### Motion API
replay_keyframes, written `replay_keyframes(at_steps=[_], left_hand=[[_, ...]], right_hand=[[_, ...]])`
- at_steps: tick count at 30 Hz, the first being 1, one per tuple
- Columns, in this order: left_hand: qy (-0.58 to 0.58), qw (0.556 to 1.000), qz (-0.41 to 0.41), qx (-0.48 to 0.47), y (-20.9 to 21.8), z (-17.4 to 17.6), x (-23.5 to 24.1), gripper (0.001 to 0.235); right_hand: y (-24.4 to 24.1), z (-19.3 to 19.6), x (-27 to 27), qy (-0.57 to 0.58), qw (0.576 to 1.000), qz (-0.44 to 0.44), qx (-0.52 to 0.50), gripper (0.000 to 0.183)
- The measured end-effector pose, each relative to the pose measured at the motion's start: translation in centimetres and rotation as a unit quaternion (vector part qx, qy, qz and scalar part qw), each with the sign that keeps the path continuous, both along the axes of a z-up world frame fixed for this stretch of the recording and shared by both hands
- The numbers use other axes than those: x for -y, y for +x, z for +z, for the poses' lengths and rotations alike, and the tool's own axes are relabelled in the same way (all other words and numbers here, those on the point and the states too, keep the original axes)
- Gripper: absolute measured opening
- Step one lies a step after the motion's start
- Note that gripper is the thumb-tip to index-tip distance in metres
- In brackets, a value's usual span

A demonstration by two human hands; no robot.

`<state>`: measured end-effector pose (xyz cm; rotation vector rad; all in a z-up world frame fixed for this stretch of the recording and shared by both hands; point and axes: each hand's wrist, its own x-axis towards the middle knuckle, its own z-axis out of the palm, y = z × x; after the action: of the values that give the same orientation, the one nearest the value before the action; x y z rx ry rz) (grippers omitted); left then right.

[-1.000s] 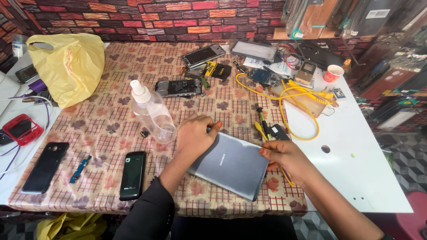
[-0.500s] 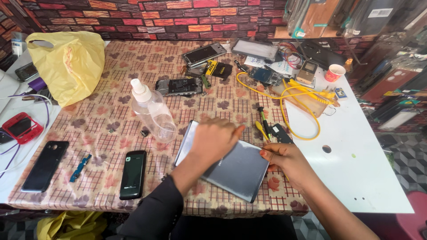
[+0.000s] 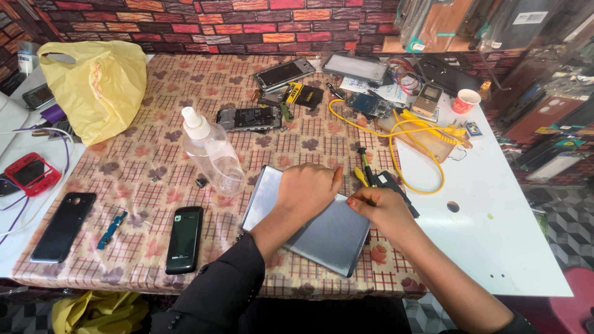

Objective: The person uses a yellow plastic pry tool to separate the battery from the internal frame of a Samsung tablet, then places the back cover on the tablet and presses the edges to secure it. The person then picks up a black smartphone, removes its back cover, and uses a screwdriver to work on the internal components.

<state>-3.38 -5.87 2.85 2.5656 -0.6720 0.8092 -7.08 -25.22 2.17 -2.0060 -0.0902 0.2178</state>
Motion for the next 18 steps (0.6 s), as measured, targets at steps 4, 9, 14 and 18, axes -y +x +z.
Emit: replay_keyframes(at_steps=[4,9,14,18], left_hand=[[0.021,1.0,-0.004,0.006,0.1,0.1,-0.1,0.045],[-0.033,0.999,-0.015,0.012,-0.2,0.9,-0.5,0.045],[0.029,0.99,0.019,-0.14,0.7,1.8,-4.9,0.046],[-0.064,0.972,-0.055,-0.218,1.8,1.1,-9.4,0.038]], right_hand=[[0.2,-0.7,0.0,-0.031,0.999,-0.03,0.018,0.023],[0.4,-0.7,0.1,0.011,1.0,-0.015,0.013,0.022],[0.4,-1.1,0.8,0.061,0.997,-0.024,-0.033,0.025],[0.5,-0.7,1.2,0.019,0.999,-0.025,-0.037,0.028]])
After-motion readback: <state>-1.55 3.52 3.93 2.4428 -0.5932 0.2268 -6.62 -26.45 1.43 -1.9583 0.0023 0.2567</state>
